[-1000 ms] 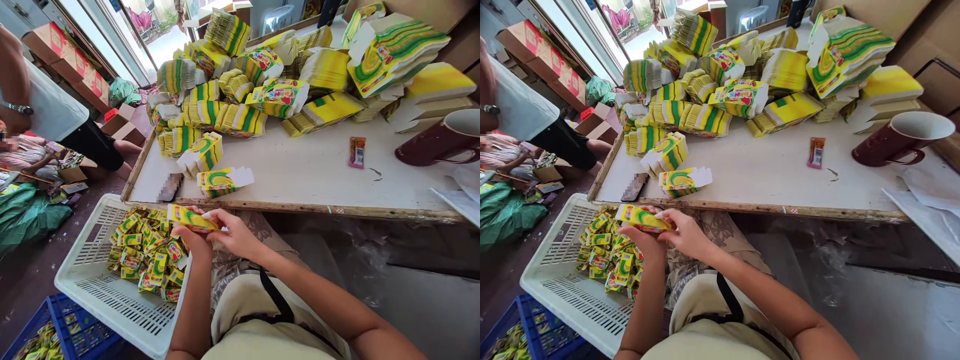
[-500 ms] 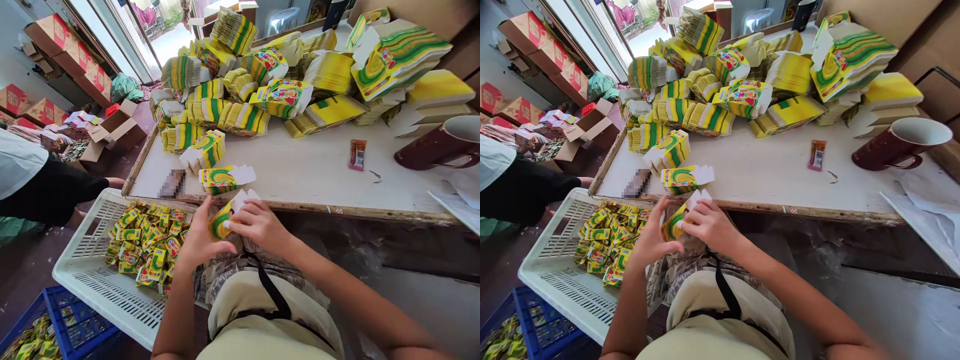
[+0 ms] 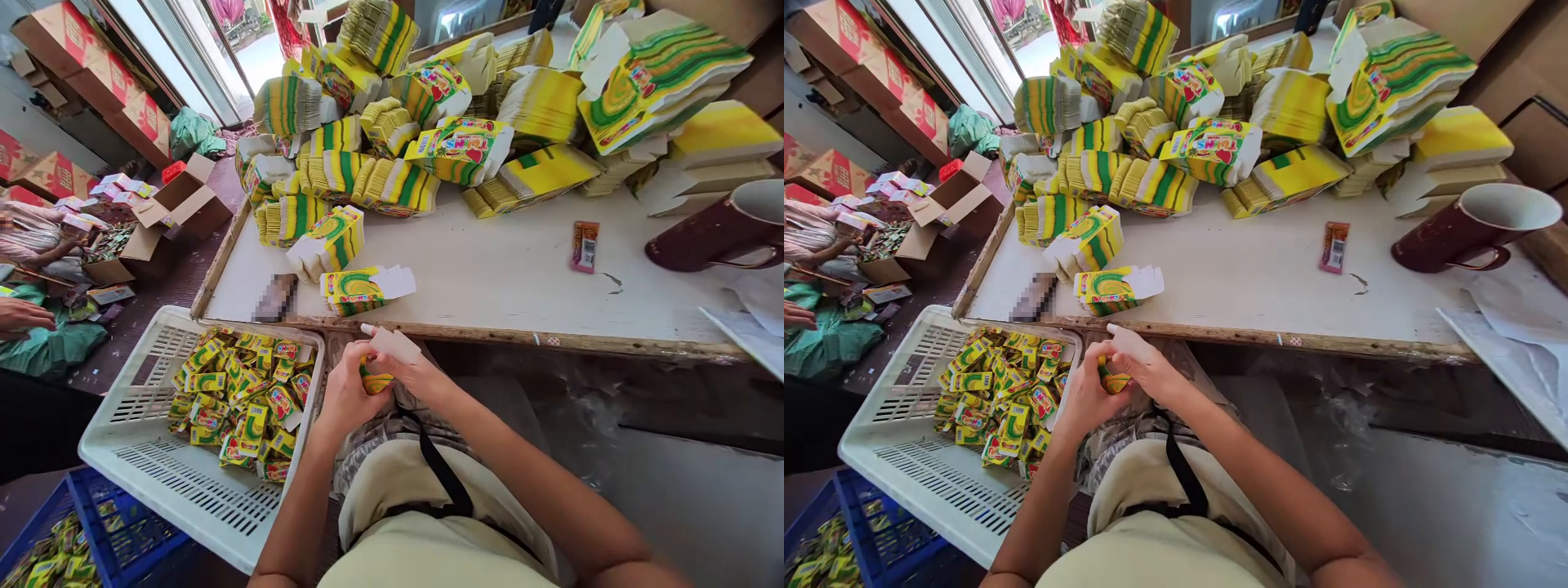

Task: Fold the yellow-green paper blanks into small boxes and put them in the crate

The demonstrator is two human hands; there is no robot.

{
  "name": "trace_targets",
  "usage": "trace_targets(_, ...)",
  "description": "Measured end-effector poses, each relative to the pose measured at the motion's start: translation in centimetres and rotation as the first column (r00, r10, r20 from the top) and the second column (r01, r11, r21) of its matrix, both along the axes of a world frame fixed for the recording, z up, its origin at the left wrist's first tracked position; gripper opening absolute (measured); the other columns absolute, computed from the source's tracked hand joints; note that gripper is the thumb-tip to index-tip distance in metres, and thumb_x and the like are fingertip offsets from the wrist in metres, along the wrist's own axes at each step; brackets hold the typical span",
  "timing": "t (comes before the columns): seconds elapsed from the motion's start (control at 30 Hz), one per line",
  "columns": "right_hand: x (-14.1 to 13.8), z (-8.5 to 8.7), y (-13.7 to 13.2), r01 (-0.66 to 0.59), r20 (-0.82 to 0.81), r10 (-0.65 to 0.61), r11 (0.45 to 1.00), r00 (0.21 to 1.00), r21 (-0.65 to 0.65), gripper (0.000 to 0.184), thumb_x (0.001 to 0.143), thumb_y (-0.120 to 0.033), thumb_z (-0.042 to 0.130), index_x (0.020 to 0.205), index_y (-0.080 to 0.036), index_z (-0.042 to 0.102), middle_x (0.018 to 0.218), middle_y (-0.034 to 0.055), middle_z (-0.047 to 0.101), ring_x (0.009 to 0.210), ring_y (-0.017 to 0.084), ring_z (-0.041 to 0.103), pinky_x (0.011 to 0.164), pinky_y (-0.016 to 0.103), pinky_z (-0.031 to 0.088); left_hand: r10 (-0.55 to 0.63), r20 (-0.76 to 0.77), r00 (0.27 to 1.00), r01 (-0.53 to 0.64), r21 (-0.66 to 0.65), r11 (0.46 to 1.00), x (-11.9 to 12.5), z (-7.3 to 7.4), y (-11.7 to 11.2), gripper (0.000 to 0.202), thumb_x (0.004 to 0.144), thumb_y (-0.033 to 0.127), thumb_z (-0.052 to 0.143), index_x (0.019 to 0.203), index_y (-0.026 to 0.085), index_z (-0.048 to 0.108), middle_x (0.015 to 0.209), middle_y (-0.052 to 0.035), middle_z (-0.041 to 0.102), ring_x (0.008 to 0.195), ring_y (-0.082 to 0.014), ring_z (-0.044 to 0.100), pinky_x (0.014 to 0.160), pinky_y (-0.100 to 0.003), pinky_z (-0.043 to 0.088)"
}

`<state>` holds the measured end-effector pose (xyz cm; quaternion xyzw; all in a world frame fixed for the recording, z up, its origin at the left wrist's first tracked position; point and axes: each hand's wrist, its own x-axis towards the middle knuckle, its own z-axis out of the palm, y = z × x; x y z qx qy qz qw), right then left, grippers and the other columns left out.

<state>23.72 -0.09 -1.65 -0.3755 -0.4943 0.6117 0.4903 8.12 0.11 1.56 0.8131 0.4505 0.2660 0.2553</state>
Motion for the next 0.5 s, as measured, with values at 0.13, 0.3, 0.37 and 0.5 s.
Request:
trace_targets(0.13,0.0,0.5,-0.9,-0.038,0.225,-0.02,0.967,0.974,0.252,0.068,0.094,-0.039,0.06,0.155,-0.026,0.034,0.157,0.0112,0.042,0.143,0.028,0.043,0.118,0.047,0.038,0.008,-0.019,1.0,-0.009,-0.065,0.998,-0.1,-0.6,0.2,0.061,0.069,0.015,0.067,0.123,0.022,0.039,0.1,-0.0057,0.064,0.08,-0.021,0.067,0.068,-0.032,0.052)
trace_targets(0.3,0.3,0.5,-0.9,0.106,0.359,-0.293,0.882,0.886,0.459,0.056,0.097,-0.012,0.043,0.149,-0.034,0.045,0.158,0.0035,0.042,0.143,0.024,0.044,0.118,0.043,0.038,0.364,0.161,0.917,-0.365,-0.023,0.931,-0.1,-1.1,0.3,0.09,0.061,0.029,0.083,0.137,0.019,0.036,0.124,-0.0148,0.054,0.111,-0.0287,0.06,0.092,-0.043,0.051)
trace_targets(0.37,0.7,0.2,-0.6,0.202,0.35,-0.398,0.854,0.848,0.48,0.057,0.098,-0.015,0.046,0.152,-0.032,0.041,0.16,0.006,0.038,0.144,0.026,0.043,0.117,0.044,0.04,0.47,0.246,0.847,-0.434,-0.19,0.881,-0.4,-0.9,0.2,0.08,0.06,0.036,0.086,0.128,0.02,0.046,0.116,-0.0103,0.058,0.105,-0.0261,0.062,0.09,-0.041,0.052)
trace_targets(0.5,1.7,0.0,-0.3,0.053,0.429,-0.324,0.844,0.843,0.534,0.048,0.097,-0.024,0.054,0.145,-0.028,0.051,0.165,0.0098,0.026,0.144,0.028,0.041,0.111,0.042,0.046,0.538,0.469,0.701,-0.31,-0.479,0.821,-1.2,0.3,-0.1,0.062,0.067,0.039,0.084,0.119,0.021,0.055,0.104,-0.0048,0.067,0.091,-0.0192,0.066,0.081,-0.031,0.053)
